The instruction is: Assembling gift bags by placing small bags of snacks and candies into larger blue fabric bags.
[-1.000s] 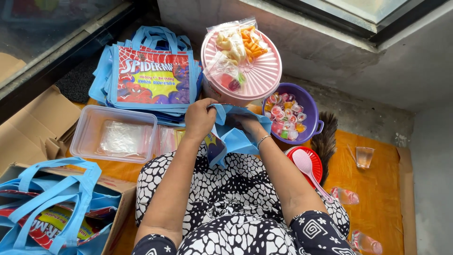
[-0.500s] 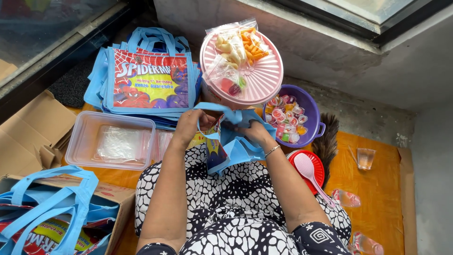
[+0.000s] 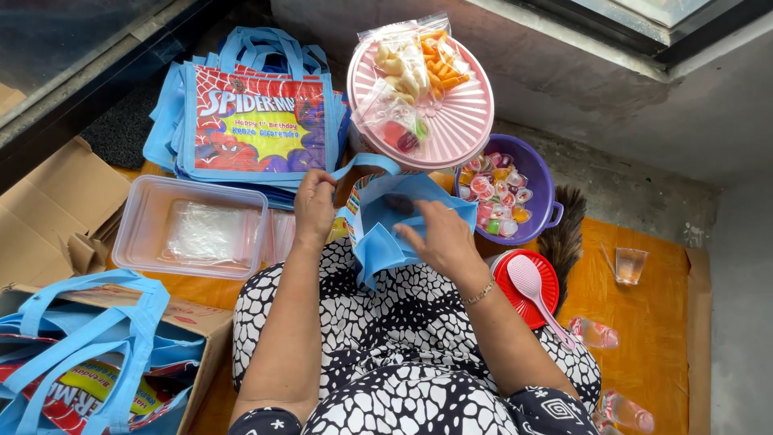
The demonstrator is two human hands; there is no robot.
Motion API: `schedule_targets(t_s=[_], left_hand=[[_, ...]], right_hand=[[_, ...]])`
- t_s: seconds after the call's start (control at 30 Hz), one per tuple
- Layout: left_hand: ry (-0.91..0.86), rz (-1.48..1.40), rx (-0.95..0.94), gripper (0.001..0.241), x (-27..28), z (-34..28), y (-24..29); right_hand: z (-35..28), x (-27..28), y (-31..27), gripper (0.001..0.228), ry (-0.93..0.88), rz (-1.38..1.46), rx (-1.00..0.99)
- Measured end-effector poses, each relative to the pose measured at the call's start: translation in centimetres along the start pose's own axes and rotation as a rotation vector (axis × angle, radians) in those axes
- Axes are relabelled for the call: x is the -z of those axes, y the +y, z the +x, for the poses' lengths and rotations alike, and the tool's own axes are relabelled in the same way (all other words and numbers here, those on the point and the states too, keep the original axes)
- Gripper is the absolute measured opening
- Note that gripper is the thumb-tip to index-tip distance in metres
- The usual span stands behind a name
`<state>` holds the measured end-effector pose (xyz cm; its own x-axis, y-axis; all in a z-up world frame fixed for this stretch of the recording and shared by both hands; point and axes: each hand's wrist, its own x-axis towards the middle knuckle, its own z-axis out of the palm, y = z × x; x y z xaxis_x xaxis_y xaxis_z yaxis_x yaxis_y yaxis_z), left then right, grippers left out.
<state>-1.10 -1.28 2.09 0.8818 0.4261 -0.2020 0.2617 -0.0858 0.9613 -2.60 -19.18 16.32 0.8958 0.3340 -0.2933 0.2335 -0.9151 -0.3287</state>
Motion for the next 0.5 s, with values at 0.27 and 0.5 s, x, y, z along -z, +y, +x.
schedule_targets(t_s=[0.27, 0.5], left_hand=[[-0.338, 0.475, -0.069, 0.037, 0.9, -3.5, 6.8], [-0.156, 0.446, -0.471, 0.01, 0.6, -0.5, 5.2]], right_hand=[[-3.2, -3.9, -1.2, 0.04, -0.248, 0.126, 0.329], [-6.2, -8.5, 3.1, 0.01, 0.059, -0.172, 0.497]])
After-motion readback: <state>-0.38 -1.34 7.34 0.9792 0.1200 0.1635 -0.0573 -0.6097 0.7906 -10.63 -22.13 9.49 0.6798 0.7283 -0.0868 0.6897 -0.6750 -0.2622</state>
